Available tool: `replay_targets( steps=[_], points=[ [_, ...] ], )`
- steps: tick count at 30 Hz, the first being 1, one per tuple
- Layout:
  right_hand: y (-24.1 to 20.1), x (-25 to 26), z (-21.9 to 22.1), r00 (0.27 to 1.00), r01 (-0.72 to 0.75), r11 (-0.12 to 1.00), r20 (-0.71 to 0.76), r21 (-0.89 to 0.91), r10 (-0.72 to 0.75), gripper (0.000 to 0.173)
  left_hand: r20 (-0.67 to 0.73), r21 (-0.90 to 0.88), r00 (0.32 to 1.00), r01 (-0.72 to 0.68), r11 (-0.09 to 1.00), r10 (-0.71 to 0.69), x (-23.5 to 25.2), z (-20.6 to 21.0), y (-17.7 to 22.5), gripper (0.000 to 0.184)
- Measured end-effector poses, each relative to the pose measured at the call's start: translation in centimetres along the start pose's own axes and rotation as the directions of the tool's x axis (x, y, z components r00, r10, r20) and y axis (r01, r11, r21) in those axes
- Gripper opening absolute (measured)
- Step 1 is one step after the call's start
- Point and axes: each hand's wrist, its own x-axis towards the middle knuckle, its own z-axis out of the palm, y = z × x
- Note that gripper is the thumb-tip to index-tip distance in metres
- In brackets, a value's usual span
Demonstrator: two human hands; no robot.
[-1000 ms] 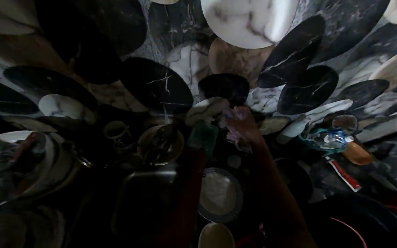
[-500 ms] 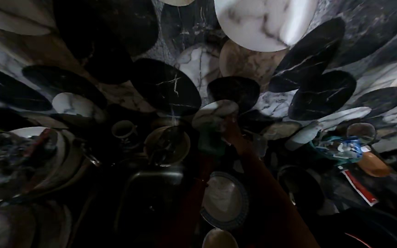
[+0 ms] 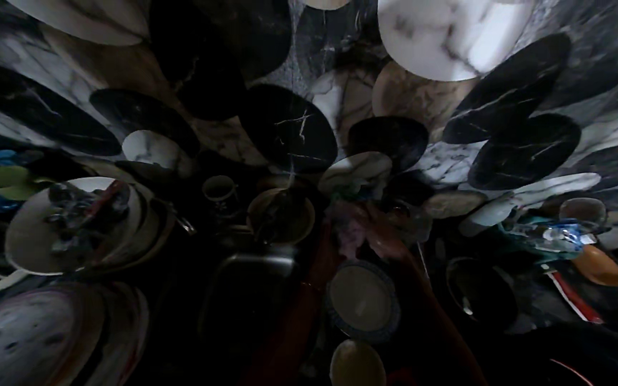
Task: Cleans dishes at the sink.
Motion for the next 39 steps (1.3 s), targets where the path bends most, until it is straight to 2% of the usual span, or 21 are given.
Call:
replay_targets(
  steps=[2, 4, 6, 9, 11, 13, 15, 16, 18, 19, 20, 22, 24, 25, 27, 29, 32, 33, 34, 37, 39],
  points=[
    [-0.6, 0.2, 1.0, 0.997, -0.053, 0.968, -0.068, -0.244, 0.037, 0.044, -0.027, -0.134, 0.999, -0.025, 0.991, 0.022, -0.8, -0.9, 0.6, 0.038],
    [0.9, 1.6, 0.8, 0.975, -0.104, 0.899, -0.222, -0.425, 0.008, 0.048, -0.028, -0.078, 0.999, -0.046, 0.996, 0.044, -2.6, -3.3, 1.1, 0.043],
    [2.8, 5.0, 0.2, 0.957, -0.15, 0.801, -0.288, -0.58, -0.029, 0.056, -0.075, -0.114, 0.997, -0.01, 0.993, 0.002, -4.2, -5.5, 2.1, 0.045],
    [5.4, 9.8, 0.5, 0.945, -0.193, 0.659, -0.317, -0.727, -0.073, 0.058, -0.122, -0.245, 0.992, -0.018, 0.969, -0.012, -7.8, -9.4, 4.2, 0.039],
    [6.0, 9.5, 1.0, 0.953, -0.152, 0.653, -0.285, -0.742, -0.102, 0.059, -0.144, -0.319, 0.989, -0.067, 0.945, 0.022, -10.8, -12.0, 5.8, 0.03],
    [6.5, 8.5, 1.4, 0.955, -0.106, 0.689, -0.267, -0.717, -0.132, 0.051, -0.235, -0.2, 0.969, -0.125, 0.972, 0.076, -13.6, -14.8, 6.9, 0.037],
    [6.9, 7.7, 1.5, 0.921, -0.118, 0.777, -0.36, -0.618, -0.146, 0.047, -0.321, 0.078, 0.932, -0.153, 0.985, 0.17, -17.0, -17.0, 8.5, 0.047],
    [6.9, 7.2, 1.4, 0.892, -0.13, 0.814, -0.426, -0.565, -0.153, 0.048, -0.353, 0.219, 0.911, -0.14, 0.966, 0.212, -18.8, -17.9, 9.4, 0.05],
    [5.6, 5.5, 1.9, 0.808, -0.111, 0.864, -0.551, -0.491, -0.209, 0.049, -0.471, 0.3, 0.844, -0.119, 0.947, 0.255, -21.2, -19.8, 10.7, 0.052],
    [3.8, 3.7, 3.3, 0.778, -0.038, 0.889, -0.572, -0.456, -0.26, 0.047, -0.521, 0.326, 0.804, -0.122, 0.938, 0.286, -22.1, -20.8, 11.1, 0.053],
    [1.6, 1.2, 5.8, 0.774, 0.057, 0.912, -0.559, -0.405, -0.297, 0.046, -0.547, 0.357, 0.77, -0.142, 0.923, 0.329, -22.9, -22.0, 11.3, 0.055],
    [-3.0, -4.6, 13.6, 0.829, 0.238, 0.936, -0.449, -0.26, -0.335, 0.044, -0.564, 0.388, 0.71, -0.223, 0.894, 0.422, -23.8, -24.1, 11.8, 0.059],
    [-5.3, -9.6, 22.7, 0.881, 0.413, 0.91, -0.24, -0.028, -0.407, 0.038, -0.56, 0.398, 0.675, -0.29, 0.87, 0.481, -24.3, -25.4, 12.4, 0.057],
    [-6.4, -11.7, 26.9, 0.892, 0.449, 0.89, -0.103, 0.079, -0.441, 0.036, -0.559, 0.396, 0.67, -0.303, 0.867, 0.489, -24.6, -25.7, 12.8, 0.057],
    [-8.8, -14.8, 34.0, 0.875, 0.403, 0.887, 0.188, 0.225, -0.446, 0.042, -0.589, 0.322, 0.653, -0.35, 0.879, 0.476, -25.1, -26.0, 13.3, 0.053],
    [-11.3, -15.7, 39.5, 0.86, 0.285, 0.907, 0.335, 0.311, -0.385, 0.055, -0.668, 0.229, 0.609, -0.378, 0.897, 0.427, -26.0, -26.6, 13.9, 0.049],
    [-14.5, -14.9, 44.9, 0.91, 0.237, 0.95, 0.297, 0.201, -0.29, 0.042, -0.674, 0.216, 0.597, -0.402, 0.89, 0.434, -27.3, -29.5, 14.2, 0.038],
    [-15.0, -15.3, 46.5, 0.907, 0.247, 0.96, 0.319, 0.13, -0.276, 0.042, -0.655, 0.288, 0.592, -0.379, 0.879, 0.47, -27.8, -31.5, 14.0, 0.037],
    [-15.1, -16.4, 48.6, 0.891, 0.314, 0.944, 0.314, 0.099, -0.329, 0.042, -0.631, 0.393, 0.581, -0.332, 0.857, 0.514, -28.4, -34.0, 13.8, 0.035],
    [-16.4, -19.1, 53.5, 0.83, 0.437, 0.863, 0.256, 0.254, -0.496, 0.047, -0.563, 0.552, 0.612, -0.221, 0.804, 0.555, -29.4, -40.9, 14.3, 0.039],
    [-16.8, -17.2, 54.8, 0.837, 0.424, 0.855, 0.232, 0.298, -0.496, 0.04, -0.582, 0.626, 0.578, -0.131, 0.769, 0.572, -29.9, -40.6, 14.5, 0.035]
  ],
)
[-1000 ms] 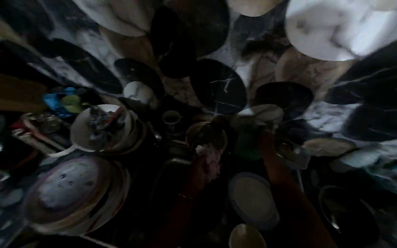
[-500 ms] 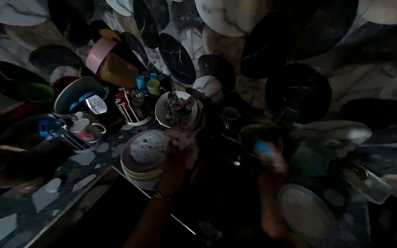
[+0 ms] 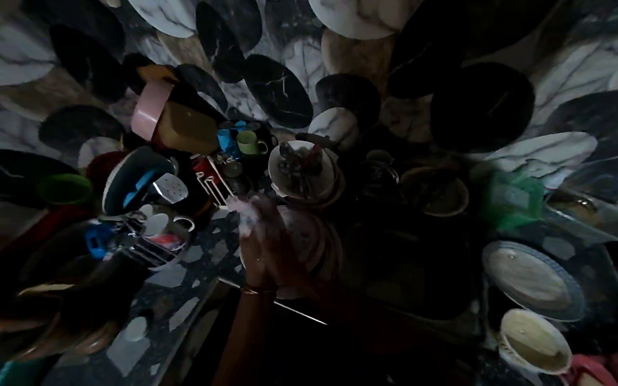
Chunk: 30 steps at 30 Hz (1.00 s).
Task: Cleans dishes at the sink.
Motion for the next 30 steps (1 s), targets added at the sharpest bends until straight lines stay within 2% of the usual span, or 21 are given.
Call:
replay_targets(
  steps=[2, 3, 5, 7, 8, 9, 10, 11, 12, 13, 15, 16, 17, 19, 20, 21, 23, 25, 26, 28, 30],
  points=[
    [1.2, 2.1, -0.7, 0.992, -0.129, 0.99, -0.021, -0.053, 0.128, 0.038, -0.015, -0.078, 0.989, 0.146, 0.986, -0.148, -0.8, 0.7, 0.9, 0.025],
    [1.7, 1.8, -0.5, 0.991, -0.133, 0.981, -0.023, -0.139, 0.131, 0.036, 0.01, -0.141, 0.981, 0.196, 0.971, -0.196, -0.8, 0.6, 0.8, 0.023],
    [1.4, -0.6, 1.2, 0.995, -0.1, 0.955, -0.019, -0.28, 0.099, 0.04, 0.123, -0.229, 0.981, 0.173, 0.958, -0.148, 0.3, -0.8, -0.6, 0.03],
    [0.9, -1.4, 2.8, 0.993, -0.104, 0.983, -0.069, -0.148, 0.095, 0.045, 0.167, -0.36, 0.985, 0.108, 0.927, -0.049, 1.7, -1.2, -2.1, 0.032],
    [1.3, -0.8, 2.7, 0.989, -0.125, 0.988, -0.087, -0.088, 0.117, 0.043, 0.169, -0.396, 0.984, 0.114, 0.911, -0.049, 1.6, -0.9, -2.3, 0.03],
    [1.6, 0.1, 1.5, 0.987, -0.159, 0.986, -0.044, -0.056, 0.157, 0.044, 0.162, -0.365, 0.983, 0.143, 0.92, -0.089, 1.1, -0.4, -2.1, 0.027],
    [1.9, 1.0, 0.2, 0.981, -0.194, 0.978, -0.036, -0.08, 0.192, 0.043, 0.134, -0.222, 0.985, 0.138, 0.965, -0.11, 0.4, 0.1, -1.4, 0.026],
    [2.6, 1.4, -0.5, 0.978, -0.205, 0.97, -0.066, -0.135, 0.197, 0.04, 0.13, 0.001, 0.99, 0.064, 0.998, -0.063, -0.2, 0.3, -0.7, 0.026],
    [3.1, 1.2, -0.5, 0.98, -0.192, 0.958, -0.097, -0.213, 0.174, 0.038, 0.156, 0.205, 0.988, -0.04, 0.978, 0.008, -0.4, 0.1, -0.4, 0.028],
    [2.8, 0.8, 0.2, 0.98, -0.181, 0.947, -0.128, -0.266, 0.152, 0.04, 0.18, 0.288, 0.981, -0.117, 0.95, 0.066, 0.1, -0.2, -0.5, 0.03],
    [1.1, 0.2, 2.3, 0.96, -0.133, 0.981, -0.266, -0.141, 0.091, 0.041, 0.198, 0.271, 0.967, -0.213, 0.939, 0.162, 1.6, -0.5, -1.2, 0.037],
    [1.2, 0.2, 2.0, 0.971, -0.061, 0.998, -0.234, -0.024, 0.053, 0.042, 0.195, 0.286, 0.965, -0.227, 0.931, 0.175, 1.8, -0.2, -1.2, 0.039],
    [1.2, 0.6, 0.8, 0.98, -0.062, 0.998, -0.186, 0.027, 0.066, 0.04, 0.2, 0.375, 0.97, -0.204, 0.904, 0.135, 1.4, 0.2, -0.8, 0.039],
    [1.3, 2.2, -1.8, 0.975, -0.198, 0.979, -0.109, -0.046, 0.192, 0.037, 0.227, 0.521, 0.971, -0.061, 0.852, -0.07, 0.0, 1.2, -0.5, 0.039],
    [1.6, 2.6, -2.4, 0.977, -0.203, 0.973, -0.084, -0.107, 0.194, 0.037, 0.221, 0.58, 0.969, -0.042, 0.814, -0.107, -0.5, 1.7, -0.5, 0.038],
    [1.7, 2.3, -2.6, 0.989, -0.144, 0.977, -0.062, -0.156, 0.136, 0.038, 0.206, 0.542, 0.974, -0.033, 0.84, -0.095, -0.6, 1.7, -0.4, 0.038],
    [0.8, 0.2, -2.9, 0.994, -0.104, 0.995, -0.015, 0.002, 0.104, 0.046, 0.157, 0.432, 0.983, -0.157, 0.888, 0.098, 0.5, 1.7, -0.6, 0.041],
    [0.4, -1.0, -4.3, 0.987, -0.129, 0.986, 0.109, 0.102, 0.118, 0.054, 0.028, 0.208, 0.993, -0.118, 0.971, 0.115, 1.5, 2.3, 0.3, 0.045],
    [0.3, -1.3, -5.4, 0.977, -0.156, 0.984, 0.156, 0.085, 0.142, 0.053, -0.014, 0.206, 0.993, -0.112, 0.972, 0.117, 1.4, 2.7, 1.0, 0.046],
    [0.9, -2.0, -8.3, 0.977, -0.167, 0.984, 0.144, 0.069, 0.156, 0.044, -0.037, 0.432, 0.958, -0.242, 0.869, 0.285, 2.2, 3.9, 1.3, 0.049],
    [2.0, -3.2, -12.6, 0.984, -0.179, 0.97, 0.041, 0.167, 0.174, 0.038, 0.054, 0.551, 0.902, -0.385, 0.741, 0.428, 3.2, 4.2, 0.6, 0.049]
  ],
)
